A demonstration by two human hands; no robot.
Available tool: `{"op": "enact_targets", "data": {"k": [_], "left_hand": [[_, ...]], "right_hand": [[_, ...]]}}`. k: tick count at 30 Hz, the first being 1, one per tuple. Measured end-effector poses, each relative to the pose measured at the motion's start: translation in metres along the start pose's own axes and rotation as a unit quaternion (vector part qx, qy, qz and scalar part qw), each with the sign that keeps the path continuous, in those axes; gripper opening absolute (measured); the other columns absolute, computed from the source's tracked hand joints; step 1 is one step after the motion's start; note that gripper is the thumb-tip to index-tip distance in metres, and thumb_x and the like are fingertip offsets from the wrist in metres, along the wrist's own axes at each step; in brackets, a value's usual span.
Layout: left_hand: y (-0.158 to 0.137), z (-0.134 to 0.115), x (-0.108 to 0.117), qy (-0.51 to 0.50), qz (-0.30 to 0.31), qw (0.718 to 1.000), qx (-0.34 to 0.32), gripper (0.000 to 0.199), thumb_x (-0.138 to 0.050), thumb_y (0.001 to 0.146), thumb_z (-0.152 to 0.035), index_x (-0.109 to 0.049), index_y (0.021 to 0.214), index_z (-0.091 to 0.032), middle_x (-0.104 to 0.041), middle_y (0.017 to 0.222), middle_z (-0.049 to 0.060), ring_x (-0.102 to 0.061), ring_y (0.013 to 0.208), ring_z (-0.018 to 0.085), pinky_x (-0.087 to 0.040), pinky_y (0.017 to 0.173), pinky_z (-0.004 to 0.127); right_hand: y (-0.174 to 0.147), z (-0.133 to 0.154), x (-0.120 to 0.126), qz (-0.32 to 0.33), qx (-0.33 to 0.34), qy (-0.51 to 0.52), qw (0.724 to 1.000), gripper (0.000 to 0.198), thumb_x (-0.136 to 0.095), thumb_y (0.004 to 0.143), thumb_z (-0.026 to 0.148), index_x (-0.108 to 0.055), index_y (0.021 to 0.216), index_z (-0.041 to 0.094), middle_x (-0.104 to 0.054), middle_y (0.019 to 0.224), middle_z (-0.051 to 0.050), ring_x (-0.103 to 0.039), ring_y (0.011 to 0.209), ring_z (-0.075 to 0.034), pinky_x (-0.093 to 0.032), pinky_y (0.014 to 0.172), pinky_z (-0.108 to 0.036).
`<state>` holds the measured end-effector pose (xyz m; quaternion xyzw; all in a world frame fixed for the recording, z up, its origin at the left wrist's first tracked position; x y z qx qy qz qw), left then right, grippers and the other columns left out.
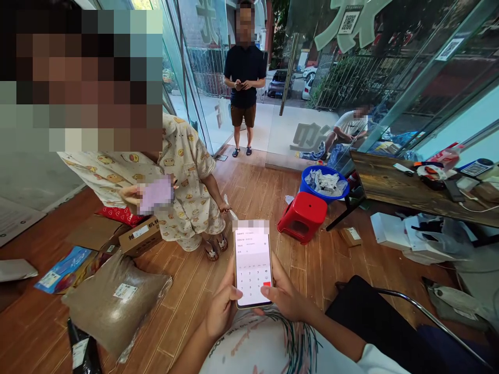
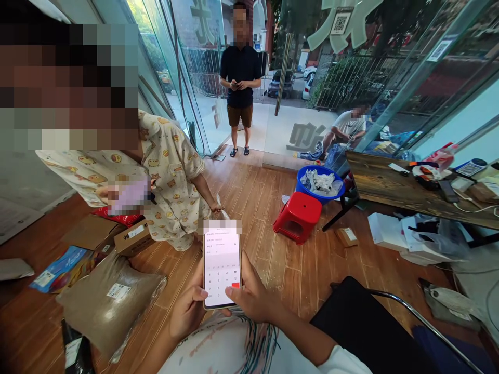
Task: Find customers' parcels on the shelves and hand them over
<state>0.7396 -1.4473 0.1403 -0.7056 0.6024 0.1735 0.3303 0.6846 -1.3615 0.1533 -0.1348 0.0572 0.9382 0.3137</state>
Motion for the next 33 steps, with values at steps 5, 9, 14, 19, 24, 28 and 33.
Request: {"op": "enact_targets", "data": {"k": [5,9,14,19,24,28,33], "left_hand": [[-0.004,0.004,0.000,-0.008,0.012,1.000,0.004,0.090,-0.047,0.067,-0.017,-0.018,0.151,-0.032,-0.055,0.134,0.002,-0.055,0.108,0.031,-0.053,0.081,0.042],[-0.005,0.007,0.001,-0.015,0.017,1.000,0.008,0.088,-0.048,0.067,-0.018,-0.021,0.150,-0.033,-0.054,0.134,0.004,-0.057,0.104,0.032,-0.054,0.079,0.044],[-0.004,0.009,0.002,-0.043,0.026,0.999,0.018,0.093,-0.048,0.068,-0.019,-0.009,0.151,-0.036,-0.054,0.134,0.004,-0.058,0.101,0.032,-0.054,0.077,0.045],[-0.002,0.011,0.006,-0.045,0.023,0.999,0.017,0.095,-0.049,0.067,-0.020,-0.007,0.151,-0.036,-0.053,0.135,0.003,-0.056,0.105,0.033,-0.054,0.078,0.045],[-0.003,0.010,0.007,-0.045,0.019,0.999,0.004,0.094,-0.048,0.067,-0.018,-0.009,0.151,-0.035,-0.054,0.134,0.002,-0.053,0.111,0.033,-0.052,0.082,0.044],[-0.004,0.007,0.006,-0.036,0.020,0.999,0.000,0.093,-0.048,0.067,-0.018,-0.010,0.151,-0.033,-0.055,0.133,0.002,-0.052,0.113,0.033,-0.051,0.085,0.043],[-0.004,0.007,0.008,-0.041,0.022,0.999,-0.005,0.092,-0.047,0.068,-0.019,-0.010,0.151,-0.034,-0.054,0.135,0.002,-0.051,0.114,0.034,-0.051,0.084,0.044]], "right_hand": [[-0.002,0.002,-0.002,0.004,-0.006,0.001,1.000,0.063,-0.062,0.081,0.049,-0.035,0.134,0.026,-0.058,0.090,-0.004,-0.053,0.066,-0.017,-0.046,0.054,-0.028],[-0.002,0.000,-0.002,0.000,-0.006,0.002,1.000,0.064,-0.062,0.081,0.050,-0.035,0.133,0.025,-0.058,0.093,-0.006,-0.053,0.067,-0.016,-0.046,0.054,-0.028],[-0.001,0.002,-0.003,0.009,-0.009,0.000,1.000,0.060,-0.061,0.083,0.049,-0.036,0.132,0.026,-0.057,0.095,-0.006,-0.052,0.065,-0.015,-0.045,0.053,-0.027],[0.001,0.001,-0.008,0.032,-0.013,0.008,0.999,0.060,-0.059,0.084,0.049,-0.031,0.133,0.028,-0.057,0.100,-0.007,-0.051,0.061,-0.013,-0.044,0.050,-0.025],[0.001,-0.001,-0.010,0.029,-0.020,0.026,0.999,0.059,-0.058,0.085,0.048,-0.031,0.133,0.028,-0.058,0.098,-0.006,-0.052,0.062,-0.013,-0.043,0.051,-0.025],[0.002,0.003,-0.012,0.026,-0.006,0.013,1.000,0.056,-0.059,0.085,0.048,-0.034,0.130,0.026,-0.058,0.099,-0.006,-0.052,0.068,-0.015,-0.043,0.055,-0.026],[0.001,-0.001,-0.012,0.024,-0.019,0.021,0.999,0.059,-0.059,0.085,0.048,-0.031,0.133,0.027,-0.058,0.097,-0.005,-0.053,0.069,-0.015,-0.044,0.057,-0.027]]}}
Point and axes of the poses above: each hand's wrist, its own y-axis towards the middle knuckle, its own x-axis out of the back of the hand, z = x × y, the point moved 8 cm from there along y, towards the middle knuckle
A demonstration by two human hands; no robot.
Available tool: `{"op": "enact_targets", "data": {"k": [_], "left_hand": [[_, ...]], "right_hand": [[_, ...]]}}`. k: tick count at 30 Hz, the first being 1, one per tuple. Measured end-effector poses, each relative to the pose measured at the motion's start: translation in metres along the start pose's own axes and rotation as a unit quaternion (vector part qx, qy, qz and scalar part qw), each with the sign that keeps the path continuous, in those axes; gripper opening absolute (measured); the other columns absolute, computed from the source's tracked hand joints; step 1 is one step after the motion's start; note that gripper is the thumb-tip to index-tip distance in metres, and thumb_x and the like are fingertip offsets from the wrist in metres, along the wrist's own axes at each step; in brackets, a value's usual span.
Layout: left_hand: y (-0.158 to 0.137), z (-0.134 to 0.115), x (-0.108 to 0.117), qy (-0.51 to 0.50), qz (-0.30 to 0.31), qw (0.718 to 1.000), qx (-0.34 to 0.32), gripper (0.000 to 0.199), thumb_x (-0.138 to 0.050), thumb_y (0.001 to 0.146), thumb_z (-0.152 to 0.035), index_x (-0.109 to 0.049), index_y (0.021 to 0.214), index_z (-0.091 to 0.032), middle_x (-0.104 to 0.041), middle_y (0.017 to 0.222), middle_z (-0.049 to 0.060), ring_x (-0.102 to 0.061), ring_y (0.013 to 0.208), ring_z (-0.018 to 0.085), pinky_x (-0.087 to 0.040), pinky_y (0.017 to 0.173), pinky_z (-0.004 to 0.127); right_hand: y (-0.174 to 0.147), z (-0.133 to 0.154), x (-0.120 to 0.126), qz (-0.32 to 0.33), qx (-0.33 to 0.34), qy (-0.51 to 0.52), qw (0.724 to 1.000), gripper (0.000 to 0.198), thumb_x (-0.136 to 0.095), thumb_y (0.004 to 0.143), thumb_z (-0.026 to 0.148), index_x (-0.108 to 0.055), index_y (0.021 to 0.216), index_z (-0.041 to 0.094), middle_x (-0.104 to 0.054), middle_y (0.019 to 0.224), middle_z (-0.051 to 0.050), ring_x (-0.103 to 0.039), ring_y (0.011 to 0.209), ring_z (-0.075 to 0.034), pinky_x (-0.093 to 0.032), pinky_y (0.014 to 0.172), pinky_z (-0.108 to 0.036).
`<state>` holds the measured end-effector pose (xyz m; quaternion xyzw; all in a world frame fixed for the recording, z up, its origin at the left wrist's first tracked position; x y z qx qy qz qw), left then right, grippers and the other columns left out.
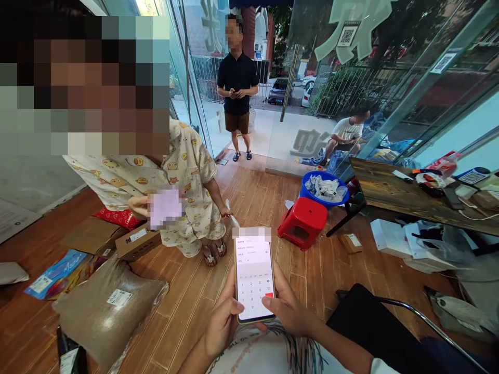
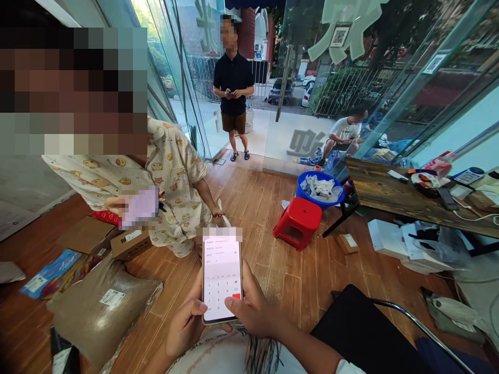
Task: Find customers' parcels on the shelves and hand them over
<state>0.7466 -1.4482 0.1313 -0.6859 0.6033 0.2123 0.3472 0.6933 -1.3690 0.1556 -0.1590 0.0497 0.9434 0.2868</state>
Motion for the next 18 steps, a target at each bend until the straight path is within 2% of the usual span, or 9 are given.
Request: {"op": "enact_targets", "data": {"k": [4,8,13,18], "left_hand": [[-0.0012,0.0015,0.0018,-0.006,0.001,1.000,-0.005,0.091,-0.047,0.069,-0.018,-0.009,0.151,-0.034,-0.052,0.137,0.002,-0.051,0.114,0.033,-0.051,0.084,0.043],[-0.0025,0.0021,0.0001,-0.010,0.015,1.000,-0.001,0.091,-0.047,0.070,-0.018,-0.008,0.151,-0.034,-0.052,0.136,0.003,-0.052,0.111,0.033,-0.052,0.083,0.044],[-0.0027,-0.0018,-0.0025,-0.017,0.021,1.000,-0.008,0.092,-0.047,0.068,-0.018,-0.010,0.151,-0.034,-0.050,0.138,0.003,-0.054,0.108,0.032,-0.052,0.082,0.046],[-0.0010,-0.0023,0.0008,-0.022,0.019,1.000,-0.008,0.092,-0.047,0.068,-0.017,-0.010,0.151,-0.032,-0.052,0.137,0.003,-0.051,0.112,0.032,-0.051,0.085,0.046]], "right_hand": [[-0.0008,-0.0015,-0.0002,0.000,-0.005,-0.007,1.000,0.055,-0.059,0.085,0.048,-0.034,0.130,0.027,-0.058,0.099,-0.006,-0.053,0.069,-0.015,-0.044,0.058,-0.027],[-0.0007,-0.0022,-0.0015,0.005,-0.004,-0.005,1.000,0.062,-0.059,0.085,0.048,-0.028,0.136,0.028,-0.057,0.104,-0.007,-0.055,0.076,-0.017,-0.045,0.060,-0.028],[0.0000,-0.0010,0.0006,-0.016,0.011,-0.037,0.999,0.058,-0.060,0.085,0.049,-0.036,0.132,0.025,-0.057,0.105,-0.007,-0.053,0.083,-0.018,-0.045,0.065,-0.028],[0.0027,-0.0006,-0.0021,-0.012,0.010,-0.024,1.000,0.060,-0.059,0.085,0.048,-0.033,0.134,0.025,-0.057,0.107,-0.008,-0.054,0.085,-0.019,-0.046,0.065,-0.029]]}}
Point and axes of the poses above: each hand's wrist, its own y-axis towards the middle knuckle, its own x-axis out of the back of the hand, z = x × y, the point moved 8 cm from there along y, towards the middle knuckle
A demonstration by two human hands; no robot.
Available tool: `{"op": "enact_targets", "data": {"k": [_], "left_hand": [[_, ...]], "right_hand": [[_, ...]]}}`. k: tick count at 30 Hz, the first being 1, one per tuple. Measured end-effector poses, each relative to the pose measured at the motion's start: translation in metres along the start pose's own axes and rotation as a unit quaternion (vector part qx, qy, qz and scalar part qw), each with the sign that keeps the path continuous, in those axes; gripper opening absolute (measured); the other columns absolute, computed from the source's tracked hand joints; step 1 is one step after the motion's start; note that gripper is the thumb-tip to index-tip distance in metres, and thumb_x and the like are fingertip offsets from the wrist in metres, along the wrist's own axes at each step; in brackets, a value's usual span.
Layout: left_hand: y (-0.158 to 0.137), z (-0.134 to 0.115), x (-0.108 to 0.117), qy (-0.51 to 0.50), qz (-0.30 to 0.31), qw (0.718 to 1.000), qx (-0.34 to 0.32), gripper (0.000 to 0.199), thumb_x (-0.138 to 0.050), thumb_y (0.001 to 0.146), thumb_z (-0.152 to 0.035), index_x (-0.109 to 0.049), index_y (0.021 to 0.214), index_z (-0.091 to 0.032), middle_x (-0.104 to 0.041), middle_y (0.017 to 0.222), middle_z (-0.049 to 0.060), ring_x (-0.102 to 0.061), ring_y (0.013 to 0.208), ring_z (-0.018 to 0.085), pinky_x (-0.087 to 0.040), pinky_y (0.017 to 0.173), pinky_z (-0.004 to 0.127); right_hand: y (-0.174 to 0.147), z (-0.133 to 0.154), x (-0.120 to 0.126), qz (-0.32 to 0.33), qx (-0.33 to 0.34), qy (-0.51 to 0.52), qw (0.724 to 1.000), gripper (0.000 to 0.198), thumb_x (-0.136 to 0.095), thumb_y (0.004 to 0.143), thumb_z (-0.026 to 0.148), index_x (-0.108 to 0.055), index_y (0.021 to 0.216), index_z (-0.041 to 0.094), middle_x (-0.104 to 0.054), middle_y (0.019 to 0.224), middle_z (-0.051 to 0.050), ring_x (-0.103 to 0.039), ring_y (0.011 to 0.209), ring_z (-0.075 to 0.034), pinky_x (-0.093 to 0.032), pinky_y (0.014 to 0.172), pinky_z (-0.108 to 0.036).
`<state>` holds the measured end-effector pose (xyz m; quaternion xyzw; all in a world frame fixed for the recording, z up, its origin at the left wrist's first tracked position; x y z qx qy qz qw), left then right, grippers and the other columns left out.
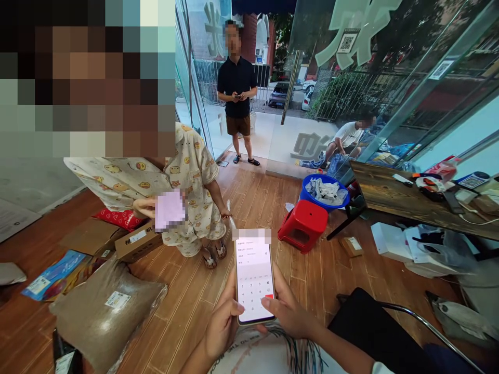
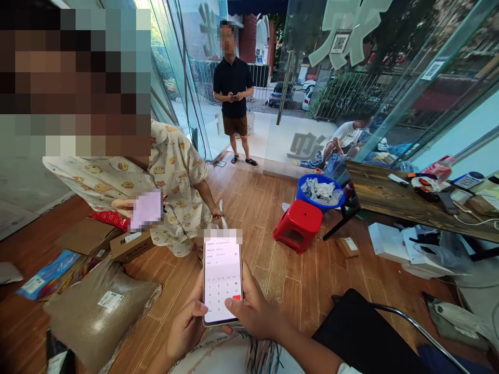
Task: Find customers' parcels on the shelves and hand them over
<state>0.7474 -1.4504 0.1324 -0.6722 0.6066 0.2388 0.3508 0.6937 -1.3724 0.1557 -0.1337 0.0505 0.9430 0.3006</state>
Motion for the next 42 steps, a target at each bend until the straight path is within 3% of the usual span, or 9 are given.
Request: {"op": "enact_targets", "data": {"k": [14,19,27,31,37,42], "left_hand": [[0.003,-0.009,0.000,0.015,-0.027,0.999,0.006,0.096,-0.046,0.066,-0.016,-0.005,0.152,-0.029,-0.052,0.138,0.003,-0.047,0.119,0.033,-0.047,0.090,0.044],[0.005,-0.012,-0.001,0.021,-0.025,0.999,-0.017,0.095,-0.046,0.065,-0.015,-0.009,0.152,-0.026,-0.053,0.136,0.002,-0.045,0.121,0.032,-0.044,0.095,0.043],[0.004,-0.003,-0.002,-0.004,-0.017,1.000,0.024,0.099,-0.047,0.068,-0.017,0.005,0.151,-0.032,-0.053,0.136,0.004,-0.053,0.109,0.032,-0.051,0.083,0.045],[0.002,0.000,0.002,-0.001,-0.021,1.000,0.018,0.098,-0.047,0.069,-0.017,0.005,0.151,-0.032,-0.055,0.133,0.005,-0.056,0.104,0.030,-0.053,0.079,0.043],[0.000,0.000,0.006,0.017,-0.035,0.999,0.015,0.097,-0.048,0.068,-0.018,-0.001,0.151,-0.030,-0.056,0.131,0.006,-0.056,0.102,0.029,-0.054,0.076,0.041],[0.000,0.005,0.005,0.029,-0.031,0.999,0.023,0.095,-0.048,0.068,-0.018,-0.005,0.152,-0.030,-0.056,0.131,0.006,-0.056,0.102,0.029,-0.054,0.076,0.041]], "right_hand": [[0.007,-0.002,0.003,-0.028,-0.005,0.019,0.999,0.057,-0.062,0.083,0.045,-0.039,0.132,0.026,-0.059,0.099,-0.007,-0.054,0.069,-0.016,-0.046,0.055,-0.026],[0.007,-0.003,0.003,-0.020,-0.004,0.008,1.000,0.060,-0.061,0.084,0.045,-0.035,0.135,0.026,-0.056,0.106,-0.008,-0.054,0.076,-0.017,-0.046,0.057,-0.026],[0.005,-0.005,0.004,-0.014,-0.009,0.021,1.000,0.060,-0.060,0.086,0.044,-0.033,0.136,0.026,-0.060,0.102,-0.006,-0.053,0.073,-0.015,-0.045,0.058,-0.026],[0.004,-0.007,0.001,-0.004,-0.015,0.034,0.999,0.060,-0.059,0.087,0.043,-0.031,0.137,0.027,-0.062,0.097,-0.004,-0.053,0.066,-0.013,-0.044,0.055,-0.024],[0.014,0.001,0.013,-0.077,0.009,0.041,0.996,0.038,-0.056,0.086,0.044,-0.053,0.116,0.020,-0.065,0.088,-0.003,-0.057,0.064,-0.014,-0.045,0.055,-0.024],[0.025,0.014,0.022,-0.134,0.023,0.054,0.989,0.031,-0.057,0.085,0.041,-0.057,0.107,0.020,-0.068,0.083,-0.002,-0.059,0.063,-0.015,-0.047,0.056,-0.026]]}}
Point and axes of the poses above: each hand's wrist, its own y-axis towards the middle knuckle, its own x-axis out of the back of the hand, z = x × y, the point moved 8 cm from there along y, towards the middle knuckle
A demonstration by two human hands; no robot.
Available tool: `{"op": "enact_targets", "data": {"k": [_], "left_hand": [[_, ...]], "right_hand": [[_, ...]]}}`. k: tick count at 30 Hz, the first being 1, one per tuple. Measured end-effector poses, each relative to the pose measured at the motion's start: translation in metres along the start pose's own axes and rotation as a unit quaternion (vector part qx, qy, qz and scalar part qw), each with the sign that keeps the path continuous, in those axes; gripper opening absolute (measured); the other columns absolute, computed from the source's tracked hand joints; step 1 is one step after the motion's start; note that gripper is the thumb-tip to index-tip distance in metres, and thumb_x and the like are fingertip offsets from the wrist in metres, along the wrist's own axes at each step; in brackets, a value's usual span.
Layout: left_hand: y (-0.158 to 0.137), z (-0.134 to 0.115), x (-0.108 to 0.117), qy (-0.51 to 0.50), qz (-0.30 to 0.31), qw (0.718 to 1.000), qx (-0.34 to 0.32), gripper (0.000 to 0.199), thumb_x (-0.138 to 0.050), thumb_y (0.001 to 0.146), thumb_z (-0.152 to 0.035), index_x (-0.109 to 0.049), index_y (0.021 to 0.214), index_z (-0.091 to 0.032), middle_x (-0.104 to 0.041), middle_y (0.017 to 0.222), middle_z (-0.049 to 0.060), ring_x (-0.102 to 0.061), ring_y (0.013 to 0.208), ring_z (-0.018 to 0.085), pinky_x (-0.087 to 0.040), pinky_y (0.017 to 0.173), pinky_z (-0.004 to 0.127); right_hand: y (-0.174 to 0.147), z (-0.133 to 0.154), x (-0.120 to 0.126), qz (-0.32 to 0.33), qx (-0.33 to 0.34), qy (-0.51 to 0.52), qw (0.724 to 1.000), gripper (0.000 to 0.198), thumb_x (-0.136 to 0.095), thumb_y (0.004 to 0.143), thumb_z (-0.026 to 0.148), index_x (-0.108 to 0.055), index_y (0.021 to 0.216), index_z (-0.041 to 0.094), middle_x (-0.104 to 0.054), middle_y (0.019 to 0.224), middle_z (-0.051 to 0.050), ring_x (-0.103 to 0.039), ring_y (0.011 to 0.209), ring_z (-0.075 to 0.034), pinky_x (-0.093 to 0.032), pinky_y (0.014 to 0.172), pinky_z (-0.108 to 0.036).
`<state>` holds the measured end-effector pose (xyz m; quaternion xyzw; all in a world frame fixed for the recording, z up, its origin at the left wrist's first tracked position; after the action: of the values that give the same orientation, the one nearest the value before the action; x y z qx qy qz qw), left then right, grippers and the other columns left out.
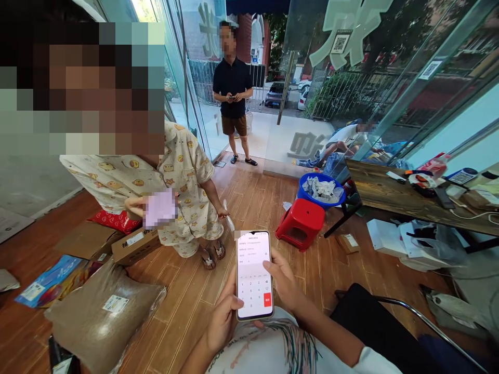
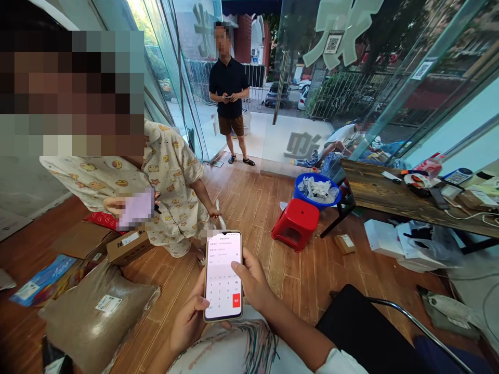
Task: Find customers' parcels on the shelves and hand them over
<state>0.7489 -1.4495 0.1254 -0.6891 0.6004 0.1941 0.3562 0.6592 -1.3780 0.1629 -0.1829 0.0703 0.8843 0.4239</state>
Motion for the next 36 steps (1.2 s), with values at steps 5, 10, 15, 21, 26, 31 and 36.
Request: {"op": "enact_targets", "data": {"k": [5,10,15,21,26,31,36], "left_hand": [[-0.0012,0.0036,0.0012,0.013,-0.008,1.000,0.012,0.093,-0.049,0.068,-0.019,-0.010,0.151,-0.029,-0.055,0.132,0.006,-0.056,0.102,0.029,-0.054,0.077,0.041],[-0.0020,-0.0009,-0.0056,0.009,-0.003,1.000,0.004,0.088,-0.047,0.068,-0.017,-0.019,0.150,-0.029,-0.056,0.131,0.006,-0.056,0.100,0.028,-0.054,0.077,0.041],[-0.0035,-0.0025,-0.0084,0.004,-0.011,1.000,0.005,0.088,-0.046,0.068,-0.015,-0.018,0.151,-0.028,-0.056,0.131,0.007,-0.056,0.100,0.028,-0.054,0.078,0.042],[-0.0033,-0.0029,-0.0031,0.022,-0.018,1.000,0.006,0.090,-0.046,0.068,-0.017,-0.015,0.151,-0.031,-0.053,0.135,0.004,-0.053,0.106,0.029,-0.054,0.079,0.040],[-0.0021,-0.0035,-0.0042,0.019,-0.010,1.000,0.009,0.090,-0.046,0.068,-0.017,-0.015,0.151,-0.031,-0.052,0.136,0.005,-0.055,0.102,0.029,-0.054,0.077,0.040],[-0.0018,-0.0055,-0.0044,0.017,-0.015,1.000,0.010,0.091,-0.046,0.067,-0.017,-0.014,0.151,-0.032,-0.050,0.138,0.005,-0.057,0.099,0.028,-0.054,0.076,0.042],[-0.0019,-0.0056,-0.0018,0.018,-0.013,1.000,0.011,0.093,-0.046,0.067,-0.017,-0.009,0.151,-0.033,-0.051,0.137,0.005,-0.056,0.100,0.029,-0.054,0.077,0.042]], "right_hand": [[0.0030,0.0043,0.0020,-0.045,0.011,-0.012,0.999,0.028,-0.061,0.081,0.038,-0.060,0.102,0.020,-0.068,0.083,-0.002,-0.060,0.068,-0.016,-0.048,0.059,-0.027],[0.0032,0.0063,0.0018,-0.060,0.014,-0.020,0.998,0.026,-0.063,0.080,0.036,-0.060,0.100,0.019,-0.068,0.085,-0.002,-0.060,0.069,-0.015,-0.048,0.060,-0.025],[0.0040,0.0046,0.0013,-0.057,0.003,-0.012,0.998,0.029,-0.063,0.080,0.037,-0.059,0.102,0.019,-0.069,0.086,-0.003,-0.061,0.069,-0.016,-0.049,0.059,-0.027],[0.0047,0.0062,-0.0002,-0.057,0.001,-0.014,0.998,0.029,-0.063,0.079,0.037,-0.060,0.102,0.019,-0.068,0.082,-0.002,-0.060,0.067,-0.016,-0.048,0.057,-0.026],[0.0061,0.0043,-0.0001,-0.059,0.002,-0.014,0.998,0.029,-0.062,0.080,0.036,-0.060,0.103,0.020,-0.068,0.083,-0.001,-0.060,0.067,-0.015,-0.047,0.057,-0.025],[0.0073,0.0013,0.0015,-0.063,-0.006,-0.011,0.998,0.028,-0.062,0.081,0.038,-0.060,0.101,0.019,-0.068,0.087,-0.003,-0.060,0.072,-0.017,-0.047,0.059,-0.026],[0.0080,-0.0018,0.0018,-0.064,-0.013,-0.005,0.998,0.027,-0.061,0.081,0.037,-0.059,0.102,0.019,-0.069,0.088,-0.003,-0.061,0.073,-0.017,-0.045,0.056,-0.024]]}}
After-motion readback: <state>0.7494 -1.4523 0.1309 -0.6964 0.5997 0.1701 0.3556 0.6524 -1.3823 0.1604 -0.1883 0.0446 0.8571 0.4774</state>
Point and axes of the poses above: each hand's wrist, its own y-axis towards the middle knuckle, its own x-axis out of the back of the hand, z = x × y, the point moved 8 cm from there along y, towards the middle knuckle
